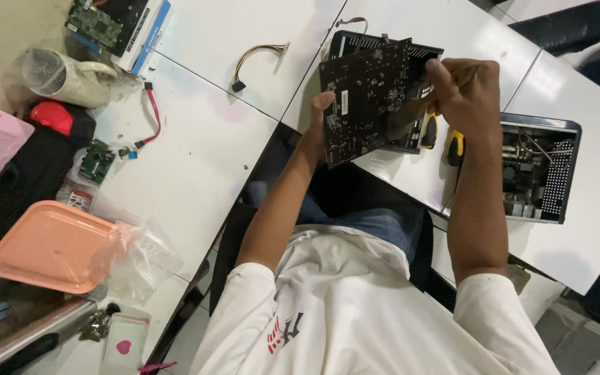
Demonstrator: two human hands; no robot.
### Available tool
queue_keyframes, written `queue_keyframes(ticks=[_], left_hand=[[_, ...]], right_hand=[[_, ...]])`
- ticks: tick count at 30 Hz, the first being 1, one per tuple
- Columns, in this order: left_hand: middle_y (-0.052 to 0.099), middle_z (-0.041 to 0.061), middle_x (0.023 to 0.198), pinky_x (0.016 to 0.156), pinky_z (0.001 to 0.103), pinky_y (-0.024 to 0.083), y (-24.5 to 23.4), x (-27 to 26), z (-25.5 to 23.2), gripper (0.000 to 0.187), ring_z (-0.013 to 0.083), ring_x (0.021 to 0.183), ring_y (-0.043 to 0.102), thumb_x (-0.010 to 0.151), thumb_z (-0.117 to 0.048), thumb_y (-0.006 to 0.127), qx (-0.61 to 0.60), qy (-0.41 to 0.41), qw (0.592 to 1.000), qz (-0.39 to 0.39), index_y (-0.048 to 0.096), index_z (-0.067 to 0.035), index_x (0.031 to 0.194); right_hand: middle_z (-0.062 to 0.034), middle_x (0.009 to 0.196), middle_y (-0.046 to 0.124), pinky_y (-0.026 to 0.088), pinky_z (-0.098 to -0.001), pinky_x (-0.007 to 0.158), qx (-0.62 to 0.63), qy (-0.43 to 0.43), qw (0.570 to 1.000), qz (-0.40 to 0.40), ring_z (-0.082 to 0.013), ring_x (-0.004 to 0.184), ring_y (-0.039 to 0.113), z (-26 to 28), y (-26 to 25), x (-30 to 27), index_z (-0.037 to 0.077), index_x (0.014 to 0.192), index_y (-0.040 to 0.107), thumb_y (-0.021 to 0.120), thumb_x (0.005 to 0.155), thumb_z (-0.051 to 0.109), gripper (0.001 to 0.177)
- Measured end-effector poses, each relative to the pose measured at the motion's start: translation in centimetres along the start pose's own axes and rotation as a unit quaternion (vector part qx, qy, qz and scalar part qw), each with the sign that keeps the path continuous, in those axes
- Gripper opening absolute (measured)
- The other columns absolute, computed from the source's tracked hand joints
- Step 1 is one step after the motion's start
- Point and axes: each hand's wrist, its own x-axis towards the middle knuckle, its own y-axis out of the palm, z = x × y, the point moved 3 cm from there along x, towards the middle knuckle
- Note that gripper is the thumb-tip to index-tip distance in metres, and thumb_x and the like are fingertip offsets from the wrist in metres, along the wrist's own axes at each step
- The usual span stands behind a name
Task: The person cleans a circuit board with a brush, then uses a screwdriver to remove screws from the board. The person flips the board over and continues to remove screws.
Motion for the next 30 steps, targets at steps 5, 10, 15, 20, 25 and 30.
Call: queue_keyframes(ticks=[5, 10, 15, 20, 25, 30], left_hand=[[0.065, 0.027, 0.146, 0.109, 0.057, 0.056, -0.2, -0.2, 0.3, 0.078, 0.0406, 0.133, 0.064, 0.1, -0.057, 0.064, -0.01, -0.006, 1.0, 0.003, 0.054, -0.001, 0.154], [0.064, 0.027, 0.147, 0.11, 0.057, 0.055, -0.3, -0.1, -0.3, 0.079, 0.0406, 0.134, 0.063, 0.1, -0.057, 0.064, -0.009, -0.011, 1.0, 0.009, 0.054, -0.001, 0.154], [0.063, 0.027, 0.147, 0.111, 0.055, 0.056, 1.2, -1.0, -0.7, 0.083, 0.0397, 0.133, 0.063, 0.095, -0.057, 0.068, 0.007, -0.021, 0.999, -0.035, 0.053, -0.002, 0.154], [0.063, 0.026, 0.148, 0.111, 0.057, 0.055, 1.5, -0.8, -0.8, 0.082, 0.0399, 0.134, 0.063, 0.097, -0.057, 0.067, 0.005, -0.016, 1.0, -0.007, 0.053, -0.002, 0.155], [0.063, 0.025, 0.148, 0.113, 0.059, 0.055, 0.7, 0.1, -0.4, 0.08, 0.0402, 0.135, 0.062, 0.099, -0.057, 0.067, -0.005, -0.012, 0.999, 0.03, 0.053, -0.002, 0.156], [0.069, 0.025, 0.14, 0.106, 0.057, 0.059, 0.4, 0.4, -0.5, 0.078, 0.0393, 0.127, 0.067, 0.099, -0.057, 0.065, 0.057, 0.034, 0.998, -0.002, 0.058, 0.001, 0.149]], right_hand=[[-0.0197, 0.079, 0.064, 0.057, -0.037, 0.049, 0.131, -0.135, 0.94, -0.285, -0.0329, 0.062, 0.073, -2.5, -0.5, -0.3, -0.009, 0.093, 0.072, 0.06, 0.121, 0.021, 0.043], [-0.0201, 0.07, 0.065, 0.047, -0.0308, 0.054, 0.105, -0.146, 0.959, -0.22, -0.0298, 0.057, 0.069, -3.3, -1.1, -2.2, -0.009, 0.085, 0.073, 0.053, 0.126, 0.02, 0.054], [-0.0162, 0.069, 0.061, 0.045, -0.0287, 0.043, 0.173, -0.038, 0.984, -0.032, -0.0281, 0.056, 0.068, -3.1, 0.9, -1.2, -0.007, 0.086, 0.069, 0.062, 0.124, 0.018, 0.046], [-0.0244, 0.078, 0.062, 0.057, -0.0399, 0.046, 0.095, -0.209, 0.93, -0.287, -0.0357, 0.061, 0.07, -2.8, -0.9, -1.1, -0.015, 0.089, 0.073, 0.055, 0.124, 0.025, 0.056], [-0.0216, 0.082, 0.074, 0.047, -0.0338, 0.053, -0.042, -0.194, 0.961, -0.193, -0.0266, 0.064, 0.069, -3.3, -0.9, -2.6, -0.012, 0.096, 0.084, 0.058, 0.119, -0.003, 0.036], [-0.0201, 0.078, 0.072, 0.055, -0.0301, 0.057, 0.07, 0.014, 0.997, -0.01, -0.0249, 0.068, 0.072, -2.3, -1.2, -5.7, -0.011, 0.093, 0.076, 0.066, 0.12, 0.01, 0.035]])
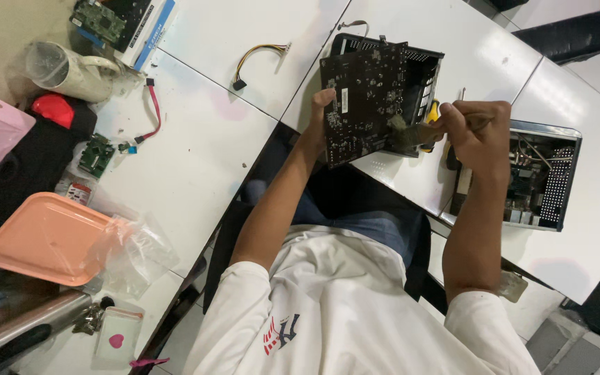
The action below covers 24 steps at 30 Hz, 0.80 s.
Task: The person cleans a circuit board with a brush, then uses a screwdriver to remove screws from the board. The person flips the board over and continues to remove screws.
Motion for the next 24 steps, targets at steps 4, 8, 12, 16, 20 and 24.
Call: queue_keyframes(ticks=[4, 8, 12, 16, 20, 24], left_hand=[[0.068, 0.024, 0.139, 0.099, 0.058, 0.061, 0.7, -0.5, -0.1, 0.077, 0.0395, 0.125, 0.067, 0.096, -0.058, 0.065, -0.01, -0.024, 0.999, -0.02, 0.06, -0.002, 0.148], [0.066, 0.026, 0.144, 0.105, 0.062, 0.059, -2.4, 0.2, 2.5, 0.071, 0.0392, 0.127, 0.069, 0.105, -0.054, 0.059, -0.06, 0.047, 0.997, -0.028, 0.051, -0.003, 0.155], [0.066, 0.027, 0.143, 0.107, 0.063, 0.059, -1.7, -0.1, 2.2, 0.07, 0.0395, 0.127, 0.071, 0.108, -0.052, 0.059, -0.075, 0.08, 0.993, -0.036, 0.048, -0.003, 0.157], [0.068, 0.027, 0.139, 0.105, 0.063, 0.06, 1.3, -0.6, 0.8, 0.073, 0.0401, 0.125, 0.072, 0.105, -0.052, 0.063, -0.064, 0.064, 0.995, -0.037, 0.049, -0.002, 0.156], [0.07, 0.023, 0.131, 0.103, 0.053, 0.062, 3.7, -1.1, -1.0, 0.067, 0.0312, 0.118, 0.074, 0.109, -0.048, 0.062, -0.041, 0.065, 0.997, -0.024, 0.052, 0.003, 0.151], [0.071, 0.018, 0.123, 0.1, 0.045, 0.064, 6.5, -1.8, -2.7, 0.061, 0.0228, 0.112, 0.074, 0.111, -0.045, 0.06, -0.034, 0.068, 0.997, -0.011, 0.055, 0.005, 0.147]], right_hand=[[-0.027, 0.089, 0.073, 0.058, -0.0336, 0.054, 0.008, -0.13, 0.988, -0.088, -0.0347, 0.072, 0.076, -0.1, 0.1, 0.0, -0.014, 0.103, 0.075, 0.056, 0.126, 0.015, 0.041], [-0.0216, 0.076, 0.07, 0.054, -0.0325, 0.059, -0.011, -0.124, 0.985, -0.117, -0.0298, 0.065, 0.072, 0.9, 0.9, -0.1, -0.007, 0.094, 0.078, 0.06, 0.124, 0.018, 0.044], [-0.018, 0.057, 0.063, 0.046, -0.0313, 0.052, -0.012, -0.036, 0.999, 0.018, -0.0149, 0.054, 0.058, 2.8, 1.1, -1.3, 0.001, 0.079, 0.076, 0.064, 0.115, 0.006, 0.038], [-0.0209, 0.056, 0.063, 0.046, -0.032, 0.05, -0.026, -0.027, 0.999, 0.022, -0.0204, 0.048, 0.06, 1.8, 2.8, -0.8, -0.001, 0.079, 0.076, 0.066, 0.115, 0.009, 0.038], [-0.0238, 0.066, 0.069, 0.054, -0.0329, 0.053, 0.042, -0.095, 0.989, -0.101, -0.0249, 0.055, 0.067, -1.1, 2.1, -0.2, -0.009, 0.095, 0.08, 0.062, 0.119, 0.004, 0.033], [-0.0251, 0.076, 0.073, 0.059, -0.0392, 0.059, 0.014, -0.18, 0.964, -0.193, -0.0287, 0.062, 0.071, 1.1, 0.3, 1.3, -0.011, 0.099, 0.08, 0.062, 0.125, 0.017, 0.042]])
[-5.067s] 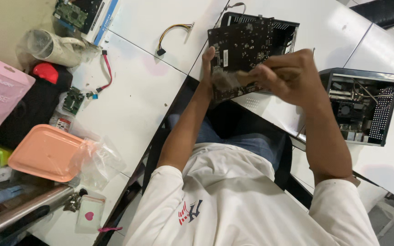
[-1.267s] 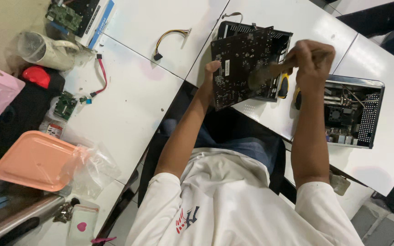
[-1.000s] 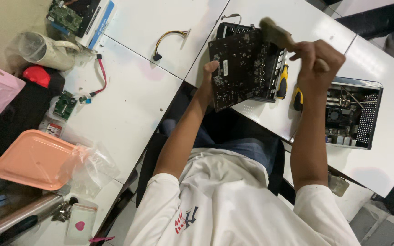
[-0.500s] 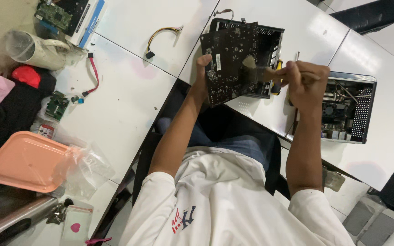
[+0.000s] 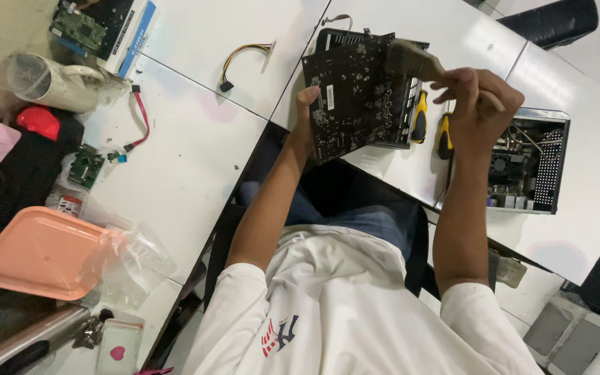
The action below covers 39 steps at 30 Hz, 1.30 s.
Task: The person cleans a circuit board with a brush, then uses a screwdriver to remove screws from the board. The person flips the board over and continues to remove screws.
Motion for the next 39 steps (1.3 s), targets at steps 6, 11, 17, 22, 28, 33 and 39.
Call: queue_keyframes(ticks=[6, 11, 17, 22, 28, 33, 39], left_hand=[[0.062, 0.007, 0.139, 0.121, 0.011, 0.041, -0.6, -0.3, -1.6, 0.079, 0.0047, 0.134, 0.063, 0.11, -0.049, 0.063, 0.059, -0.102, 0.99, 0.079, 0.04, 0.005, 0.163], [0.065, 0.02, 0.146, 0.115, 0.046, 0.058, -5.8, 0.7, 2.4, 0.074, 0.028, 0.131, 0.07, 0.108, -0.056, 0.062, -0.026, -0.059, 0.997, 0.039, 0.051, 0.0, 0.156], [0.065, 0.022, 0.145, 0.11, 0.054, 0.058, -6.3, 1.8, 2.4, 0.076, 0.0347, 0.131, 0.067, 0.104, -0.057, 0.064, -0.008, -0.067, 0.997, 0.048, 0.053, -0.001, 0.154], [0.065, 0.024, 0.144, 0.107, 0.059, 0.057, -6.4, 1.5, 2.1, 0.077, 0.0402, 0.131, 0.064, 0.1, -0.058, 0.065, 0.002, -0.066, 0.997, 0.045, 0.055, -0.002, 0.152], [0.067, 0.023, 0.137, 0.096, 0.06, 0.062, -5.4, 1.5, 1.8, 0.074, 0.0414, 0.124, 0.065, 0.097, -0.053, 0.07, 0.042, -0.018, 0.998, 0.033, 0.057, 0.0, 0.148], [0.072, 0.015, 0.123, 0.101, 0.041, 0.065, -6.1, 1.0, 2.4, 0.062, 0.0208, 0.102, 0.075, 0.106, -0.047, 0.061, -0.013, -0.018, 1.0, 0.013, 0.059, 0.002, 0.145], [0.071, 0.009, 0.131, 0.109, 0.018, 0.059, 2.9, -1.5, -1.2, 0.067, 0.0153, 0.119, 0.073, 0.11, -0.044, 0.061, -0.063, -0.103, 0.993, -0.015, 0.052, 0.005, 0.155]], right_hand=[[-0.0116, 0.051, 0.053, 0.04, -0.0292, 0.045, -0.074, 0.054, 0.985, 0.146, -0.017, 0.045, 0.054, 0.7, 0.5, -2.1, 0.005, 0.071, 0.068, 0.072, 0.122, 0.014, 0.052], [-0.0148, 0.057, 0.063, 0.045, -0.0291, 0.053, -0.06, 0.086, 0.976, 0.188, -0.0209, 0.05, 0.064, 4.8, 0.7, -1.4, 0.004, 0.071, 0.07, 0.067, 0.118, 0.003, 0.047], [-0.0237, 0.069, 0.068, 0.048, -0.0331, 0.062, -0.045, 0.003, 0.996, 0.078, -0.0289, 0.06, 0.066, 1.0, 0.2, -1.0, -0.006, 0.094, 0.079, 0.062, 0.126, 0.005, 0.038], [-0.0254, 0.085, 0.074, 0.058, -0.033, 0.058, -0.035, 0.086, 0.99, 0.111, -0.0287, 0.067, 0.073, 1.8, -0.5, -2.0, -0.016, 0.098, 0.074, 0.059, 0.127, 0.012, 0.043], [-0.0212, 0.08, 0.074, 0.059, -0.0289, 0.056, -0.091, 0.164, 0.961, 0.205, -0.0239, 0.065, 0.074, 3.3, -1.0, -3.0, -0.012, 0.098, 0.078, 0.061, 0.123, 0.012, 0.039], [-0.02, 0.06, 0.066, 0.049, -0.0327, 0.045, -0.164, 0.031, 0.979, 0.113, -0.0292, 0.044, 0.059, 4.3, 1.7, -6.1, -0.005, 0.081, 0.075, 0.056, 0.118, -0.002, 0.041], [-0.0093, 0.059, 0.07, 0.057, -0.0334, 0.053, 0.052, 0.051, 0.992, 0.105, -0.0257, 0.048, 0.066, 11.4, 7.3, -7.9, 0.002, 0.077, 0.075, 0.061, 0.108, 0.009, 0.035]])
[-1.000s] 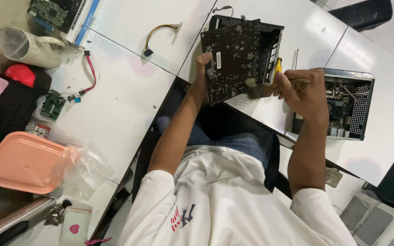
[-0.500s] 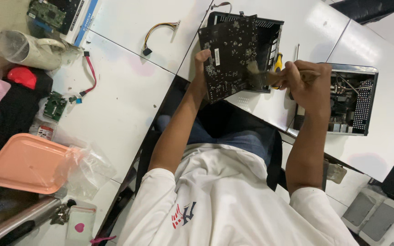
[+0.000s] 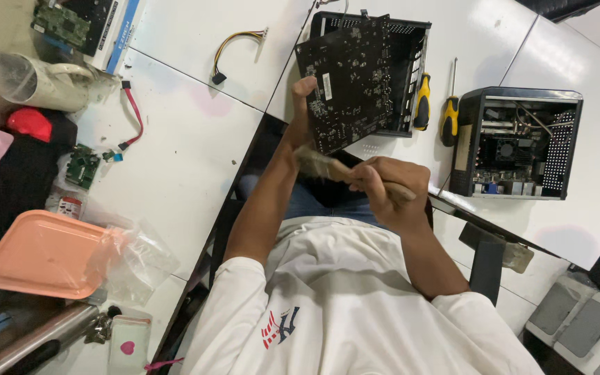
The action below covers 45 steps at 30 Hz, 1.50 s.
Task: The person cleans a circuit board with a brush, then uses a screwdriver to remove screws from the board. The person flips the board over and continues to remove screws.
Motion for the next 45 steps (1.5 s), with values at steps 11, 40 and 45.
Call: queue_keyframes(ticks=[11, 40, 45], left_hand=[[0.067, 0.029, 0.141, 0.107, 0.06, 0.058, -12.5, 4.5, 1.8, 0.071, 0.0349, 0.127, 0.071, 0.103, -0.046, 0.06, 0.034, 0.02, 0.986, 0.162, 0.055, 0.009, 0.147], [0.078, 0.024, 0.096, 0.09, 0.039, 0.063, -18.2, 4.0, 3.8, 0.055, 0.0282, 0.081, 0.074, 0.091, -0.054, 0.072, 0.063, 0.086, 0.977, -0.184, 0.076, -0.004, 0.113], [0.068, 0.016, 0.134, 0.106, 0.052, 0.053, -18.1, 4.6, 3.9, 0.065, 0.0351, 0.124, 0.062, 0.09, -0.049, 0.065, -0.008, 0.019, 0.999, -0.029, 0.063, -0.007, 0.139]], right_hand=[[-0.0237, 0.067, 0.069, 0.054, -0.0343, 0.057, -0.059, 0.034, 0.99, -0.125, -0.0251, 0.052, 0.064, -10.1, -9.7, -1.6, -0.01, 0.093, 0.077, 0.052, 0.122, 0.002, 0.041], [-0.0143, 0.056, 0.066, 0.059, -0.0434, 0.054, -0.075, -0.12, 0.97, -0.2, -0.0365, 0.048, 0.065, -2.8, 1.3, 0.3, 0.003, 0.068, 0.073, 0.067, 0.108, 0.007, 0.04], [-0.0225, 0.082, 0.077, 0.058, -0.0259, 0.042, 0.016, 0.081, 0.992, -0.094, -0.0246, 0.059, 0.077, -7.3, -1.3, 0.1, -0.004, 0.096, 0.078, 0.057, 0.118, 0.023, 0.041]])
